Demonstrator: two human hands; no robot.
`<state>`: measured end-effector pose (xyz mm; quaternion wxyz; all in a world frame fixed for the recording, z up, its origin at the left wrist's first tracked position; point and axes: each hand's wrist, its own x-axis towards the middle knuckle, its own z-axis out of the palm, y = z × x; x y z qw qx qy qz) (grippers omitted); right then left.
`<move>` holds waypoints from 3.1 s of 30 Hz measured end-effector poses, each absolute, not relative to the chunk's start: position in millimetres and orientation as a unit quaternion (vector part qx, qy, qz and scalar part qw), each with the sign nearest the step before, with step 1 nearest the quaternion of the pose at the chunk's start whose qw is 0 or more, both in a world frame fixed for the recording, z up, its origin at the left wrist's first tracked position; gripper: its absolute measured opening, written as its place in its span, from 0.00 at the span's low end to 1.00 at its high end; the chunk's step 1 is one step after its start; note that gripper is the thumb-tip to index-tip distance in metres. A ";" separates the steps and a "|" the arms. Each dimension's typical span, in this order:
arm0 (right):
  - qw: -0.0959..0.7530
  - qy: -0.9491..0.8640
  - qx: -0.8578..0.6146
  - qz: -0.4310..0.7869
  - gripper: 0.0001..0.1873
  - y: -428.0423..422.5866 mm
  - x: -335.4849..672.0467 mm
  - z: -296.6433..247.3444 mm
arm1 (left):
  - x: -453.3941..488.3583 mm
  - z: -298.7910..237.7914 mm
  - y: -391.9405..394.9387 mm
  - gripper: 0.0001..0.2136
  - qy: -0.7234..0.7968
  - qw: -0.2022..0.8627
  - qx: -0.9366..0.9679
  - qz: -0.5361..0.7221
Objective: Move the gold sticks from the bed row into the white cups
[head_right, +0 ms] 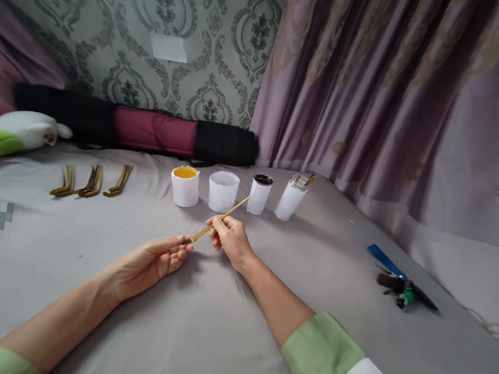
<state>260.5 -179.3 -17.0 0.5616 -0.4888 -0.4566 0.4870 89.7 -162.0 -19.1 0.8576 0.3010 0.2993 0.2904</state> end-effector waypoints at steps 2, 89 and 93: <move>0.562 -0.455 -0.490 0.488 0.13 -179.1 260.4 -17.6 | 89.8 -19.3 -161.7 0.07 0.299 0.858 0.301 0.290; 0.678 -0.392 -0.506 0.361 0.16 -198.4 339.8 27.0 | 87.9 -18.1 -162.5 0.09 0.333 0.851 0.270 0.303; 0.686 -0.384 -0.512 0.346 0.15 -208.2 353.4 39.0 | 86.7 -18.3 -161.9 0.09 0.330 0.854 0.259 0.306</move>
